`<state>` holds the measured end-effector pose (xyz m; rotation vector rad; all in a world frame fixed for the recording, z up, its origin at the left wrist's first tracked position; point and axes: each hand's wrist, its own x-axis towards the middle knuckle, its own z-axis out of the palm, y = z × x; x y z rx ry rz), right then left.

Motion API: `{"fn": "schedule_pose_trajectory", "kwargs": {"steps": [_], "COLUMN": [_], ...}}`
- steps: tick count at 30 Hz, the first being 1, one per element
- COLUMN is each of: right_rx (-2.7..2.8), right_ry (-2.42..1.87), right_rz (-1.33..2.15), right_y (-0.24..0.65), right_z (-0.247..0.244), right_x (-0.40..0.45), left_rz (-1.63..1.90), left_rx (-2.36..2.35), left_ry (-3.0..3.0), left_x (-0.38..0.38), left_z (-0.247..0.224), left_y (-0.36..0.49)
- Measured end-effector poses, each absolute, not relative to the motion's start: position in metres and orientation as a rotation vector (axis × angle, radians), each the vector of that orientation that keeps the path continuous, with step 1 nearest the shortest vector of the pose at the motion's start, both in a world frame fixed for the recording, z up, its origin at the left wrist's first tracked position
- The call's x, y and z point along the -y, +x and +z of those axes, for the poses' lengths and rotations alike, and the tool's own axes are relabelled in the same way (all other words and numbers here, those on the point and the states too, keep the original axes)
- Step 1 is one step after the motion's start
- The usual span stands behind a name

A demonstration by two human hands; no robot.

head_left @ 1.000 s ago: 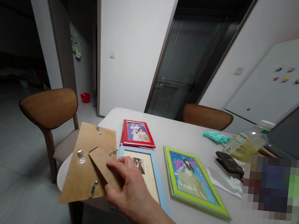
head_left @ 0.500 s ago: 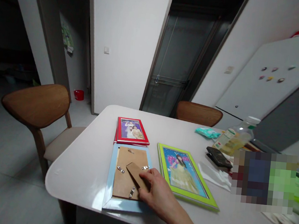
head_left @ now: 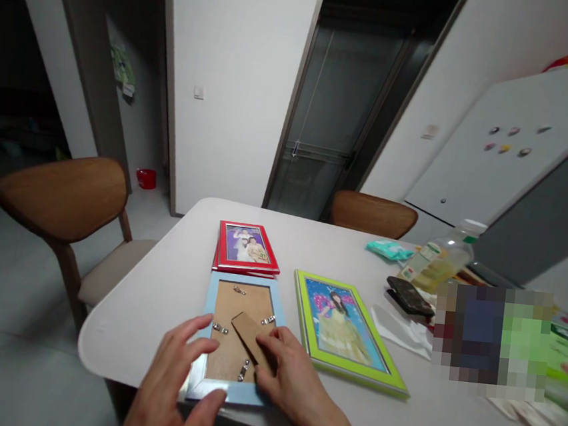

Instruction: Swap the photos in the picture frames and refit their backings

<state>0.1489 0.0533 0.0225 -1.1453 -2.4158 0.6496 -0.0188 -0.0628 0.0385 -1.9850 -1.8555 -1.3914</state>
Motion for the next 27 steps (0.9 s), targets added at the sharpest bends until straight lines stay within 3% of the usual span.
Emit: {"fn": "schedule_pose_trajectory", "kwargs": {"steps": [6, 12, 27], "right_rx": [2.472, 2.601, 2.870], "right_ry": [-1.069, -0.774, -0.576], "right_rz": [0.331, 0.313, 0.249], "right_y": [0.146, 0.149, 0.153], "right_z": [0.005, 0.005, 0.015], "right_x": [-0.055, -0.053, -0.050], "left_rz": [-1.013, -0.812, -0.998], "left_rx": [1.969, 1.921, 2.098], "left_ry": [-2.323, -2.523, -2.465], "left_x": [0.035, 0.039, 0.038], "left_z": [-0.002, -0.003, 0.003], "left_y": [-0.021, -0.021, -0.018]}}
